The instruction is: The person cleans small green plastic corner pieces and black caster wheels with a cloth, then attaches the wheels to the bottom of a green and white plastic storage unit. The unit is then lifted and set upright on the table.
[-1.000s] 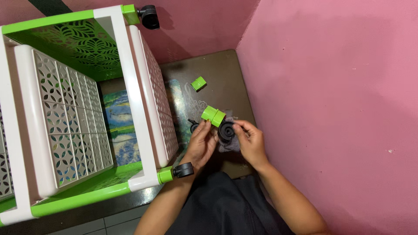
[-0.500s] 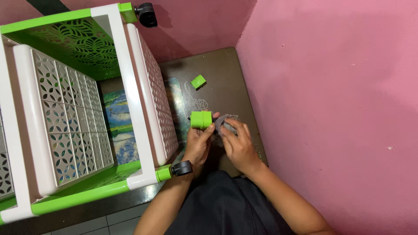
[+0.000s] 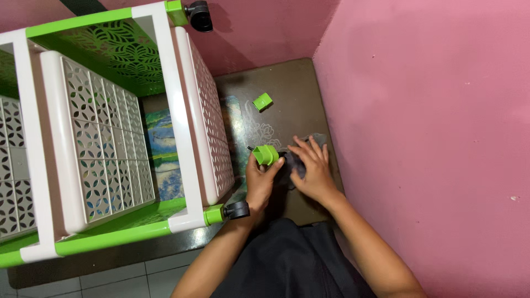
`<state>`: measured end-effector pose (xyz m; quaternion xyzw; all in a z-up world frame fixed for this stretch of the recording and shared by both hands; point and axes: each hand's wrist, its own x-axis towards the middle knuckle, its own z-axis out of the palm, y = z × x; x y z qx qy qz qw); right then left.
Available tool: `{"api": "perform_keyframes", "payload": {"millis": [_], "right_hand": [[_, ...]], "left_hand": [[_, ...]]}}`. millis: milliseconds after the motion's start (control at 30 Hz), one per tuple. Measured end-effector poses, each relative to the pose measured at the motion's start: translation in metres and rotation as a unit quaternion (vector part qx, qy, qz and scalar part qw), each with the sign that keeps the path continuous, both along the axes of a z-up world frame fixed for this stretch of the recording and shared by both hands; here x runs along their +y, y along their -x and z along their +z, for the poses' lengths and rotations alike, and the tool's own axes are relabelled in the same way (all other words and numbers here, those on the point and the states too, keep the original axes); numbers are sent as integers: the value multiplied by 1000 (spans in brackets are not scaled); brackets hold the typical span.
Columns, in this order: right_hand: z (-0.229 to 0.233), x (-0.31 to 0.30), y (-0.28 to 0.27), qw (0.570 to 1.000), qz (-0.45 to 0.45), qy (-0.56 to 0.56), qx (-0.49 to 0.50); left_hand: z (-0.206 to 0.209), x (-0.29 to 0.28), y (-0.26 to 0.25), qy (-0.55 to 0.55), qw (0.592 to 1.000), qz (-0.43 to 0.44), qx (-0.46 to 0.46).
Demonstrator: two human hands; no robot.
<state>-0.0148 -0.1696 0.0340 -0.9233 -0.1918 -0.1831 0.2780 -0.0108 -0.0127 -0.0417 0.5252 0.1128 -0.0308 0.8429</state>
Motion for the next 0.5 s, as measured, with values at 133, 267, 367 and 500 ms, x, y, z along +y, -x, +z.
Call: {"api": "perform_keyframes", "payload": {"millis": [133, 267, 367, 500], "right_hand": [[-18, 14, 6, 957, 117, -161, 210], [-78, 11, 8, 952, 70, -174, 244], [-137, 10, 7, 885, 28, -281, 370], [-189, 17, 22, 805, 43, -313, 503]], "left_hand": [[-23, 11, 0, -29, 998, -32, -41], [-37, 21, 27, -95, 992, -77, -13], [-38, 34, 69, -272, 958, -36, -78], [-44, 71, 110, -513, 858, -32, -22]]}}
